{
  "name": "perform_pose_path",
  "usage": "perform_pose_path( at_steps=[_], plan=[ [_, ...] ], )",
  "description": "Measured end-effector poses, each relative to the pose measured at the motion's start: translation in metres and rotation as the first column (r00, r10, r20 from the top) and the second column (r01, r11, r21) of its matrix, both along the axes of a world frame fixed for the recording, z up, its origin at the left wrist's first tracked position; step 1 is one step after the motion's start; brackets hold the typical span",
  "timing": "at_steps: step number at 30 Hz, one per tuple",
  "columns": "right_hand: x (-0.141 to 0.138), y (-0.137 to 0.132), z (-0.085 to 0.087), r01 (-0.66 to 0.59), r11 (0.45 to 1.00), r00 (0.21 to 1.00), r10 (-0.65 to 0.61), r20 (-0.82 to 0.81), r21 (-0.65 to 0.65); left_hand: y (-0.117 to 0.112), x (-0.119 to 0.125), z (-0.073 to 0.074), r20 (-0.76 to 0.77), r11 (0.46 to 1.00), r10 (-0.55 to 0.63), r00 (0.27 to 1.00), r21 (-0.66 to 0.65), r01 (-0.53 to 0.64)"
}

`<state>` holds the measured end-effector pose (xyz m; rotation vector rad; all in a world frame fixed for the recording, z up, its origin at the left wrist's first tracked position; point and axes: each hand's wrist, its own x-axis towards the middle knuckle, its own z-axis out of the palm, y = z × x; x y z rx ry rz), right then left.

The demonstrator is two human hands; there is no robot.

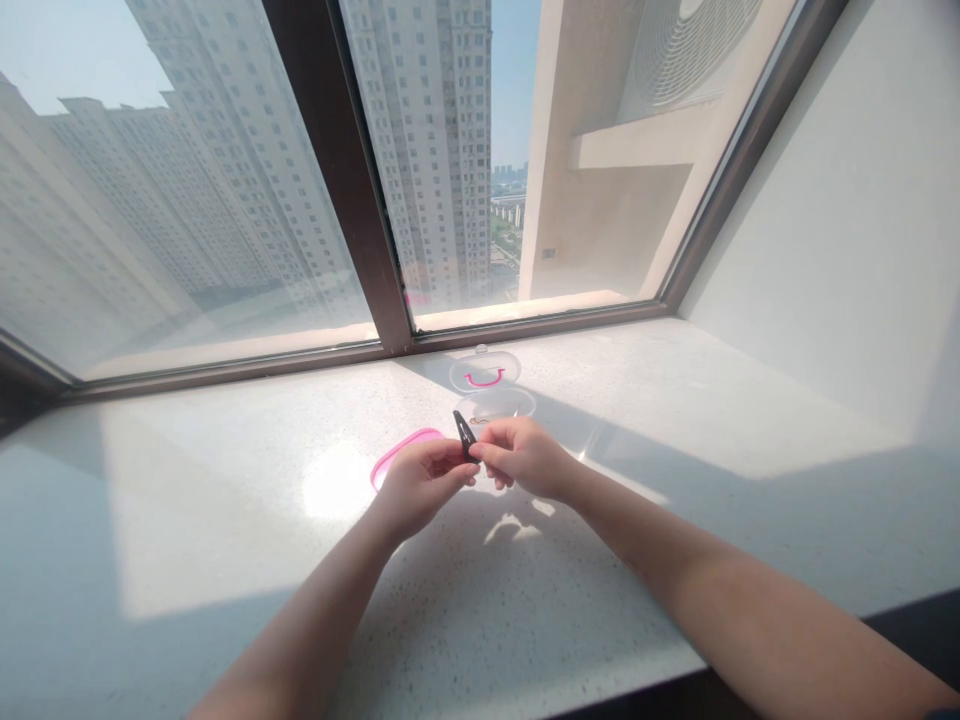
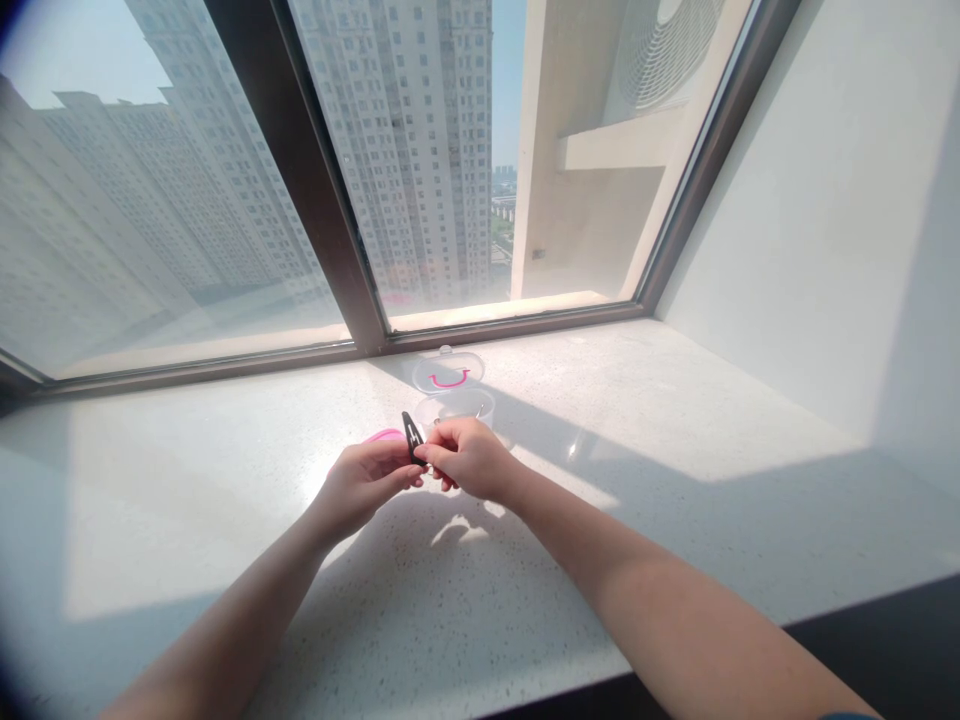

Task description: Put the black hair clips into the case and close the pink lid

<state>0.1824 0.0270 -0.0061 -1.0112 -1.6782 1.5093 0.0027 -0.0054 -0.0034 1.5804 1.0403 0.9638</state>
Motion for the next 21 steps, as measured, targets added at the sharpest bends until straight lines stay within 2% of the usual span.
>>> perform_pose_path(
  at_steps=[6,12,15,21],
  plan=[
    [0.0000,-0.0021,0.0031,0.018,1.000,0.998,-0.018,0.054,0.000,-0.0001,0.0025,0.0021,-0.077,0.998,0.066,0.995,0.020,-0.064],
    [0.0031,0.0013,-0.0025,0.042,0.991,0.983,-0.064,0.173,0.128,-0.0031,0.0032,0.0032,-0.102,0.996,0.076,0.992,0.049,-0.071],
    [0.0040,0.0017,-0.0040,0.057,0.979,0.987,-0.086,0.139,0.197,-0.0025,0.0022,0.0024,-0.120,0.997,0.065,0.991,0.054,-0.059],
    [0.0047,0.0014,-0.0056,0.109,0.966,0.994,-0.102,-0.040,0.233,0.0002,0.0009,0.0028,-0.091,0.998,0.060,0.994,0.042,-0.056]
  ],
)
